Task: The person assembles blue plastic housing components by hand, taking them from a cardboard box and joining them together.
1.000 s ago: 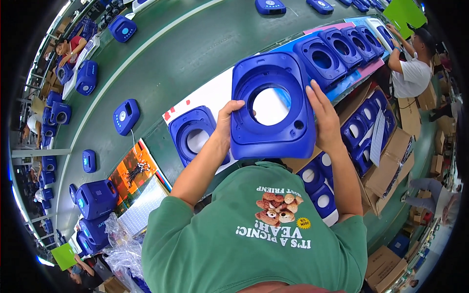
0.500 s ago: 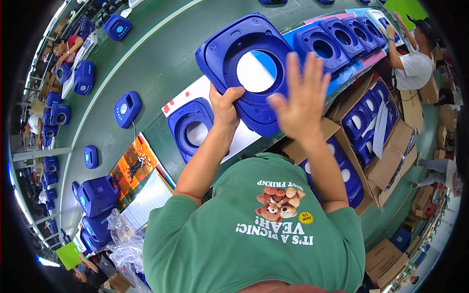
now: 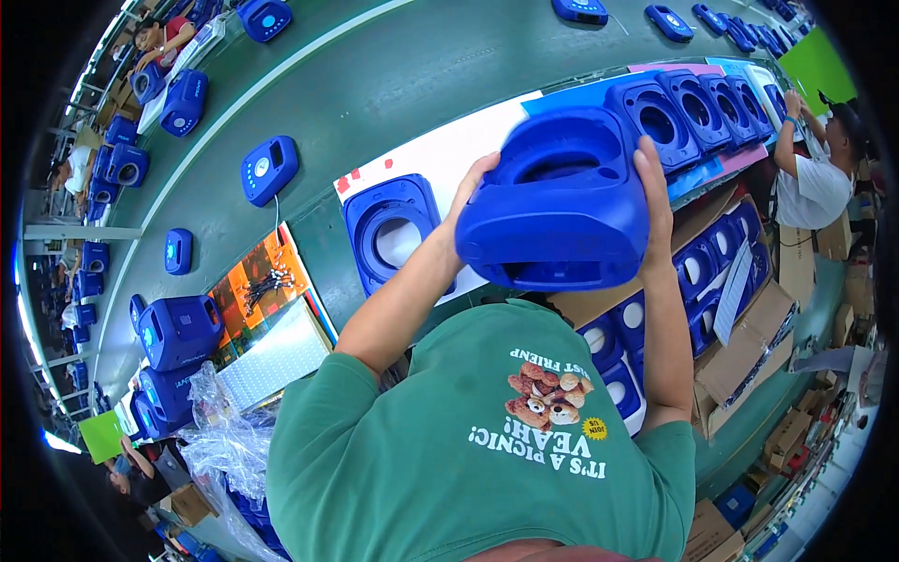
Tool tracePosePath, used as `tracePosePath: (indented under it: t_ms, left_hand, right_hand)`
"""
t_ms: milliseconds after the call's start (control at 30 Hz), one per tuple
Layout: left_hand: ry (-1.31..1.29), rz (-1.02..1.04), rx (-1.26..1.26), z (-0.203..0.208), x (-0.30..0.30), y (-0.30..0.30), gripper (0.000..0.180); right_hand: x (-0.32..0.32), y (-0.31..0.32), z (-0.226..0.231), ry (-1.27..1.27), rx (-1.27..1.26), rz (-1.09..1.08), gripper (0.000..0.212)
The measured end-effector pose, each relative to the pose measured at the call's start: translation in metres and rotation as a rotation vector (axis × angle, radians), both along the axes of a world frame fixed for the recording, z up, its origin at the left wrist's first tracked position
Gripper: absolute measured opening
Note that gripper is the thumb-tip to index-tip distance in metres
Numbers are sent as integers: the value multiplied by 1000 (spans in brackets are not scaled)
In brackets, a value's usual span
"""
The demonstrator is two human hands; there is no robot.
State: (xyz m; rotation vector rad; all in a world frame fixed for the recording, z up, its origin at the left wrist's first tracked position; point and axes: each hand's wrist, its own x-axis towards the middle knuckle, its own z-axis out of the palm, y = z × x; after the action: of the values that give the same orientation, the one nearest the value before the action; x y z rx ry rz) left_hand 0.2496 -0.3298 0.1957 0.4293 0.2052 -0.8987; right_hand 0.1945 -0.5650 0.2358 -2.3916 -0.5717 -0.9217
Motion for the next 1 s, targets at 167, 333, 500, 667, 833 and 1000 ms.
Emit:
tracePosePath:
  t_ms: [167,333,500,667,833,1000]
  left_hand:
    - [100,21,-665,-31,-17,1,64]
    - [-639,404,245,22,-46,-9,72]
    - [-1024,507,451,27,-46,-11,104]
    - [-842,445,464,29,-36,-12,97]
    - [-537,232,389,39,-29,5,96]
    - [-874,191,450,47,-3,15,103]
  right_hand:
    - [0,24,37,116,281,64,57]
    - [3,23,4,578,931,-7,39]
    - [-4,39,4,426,764,-21,84]
    - [-12,83,29,161,-116,-30,91]
    - [-4,33,28,168,206,-53,58]
    - [-16,1,52,48,211,-201,72]
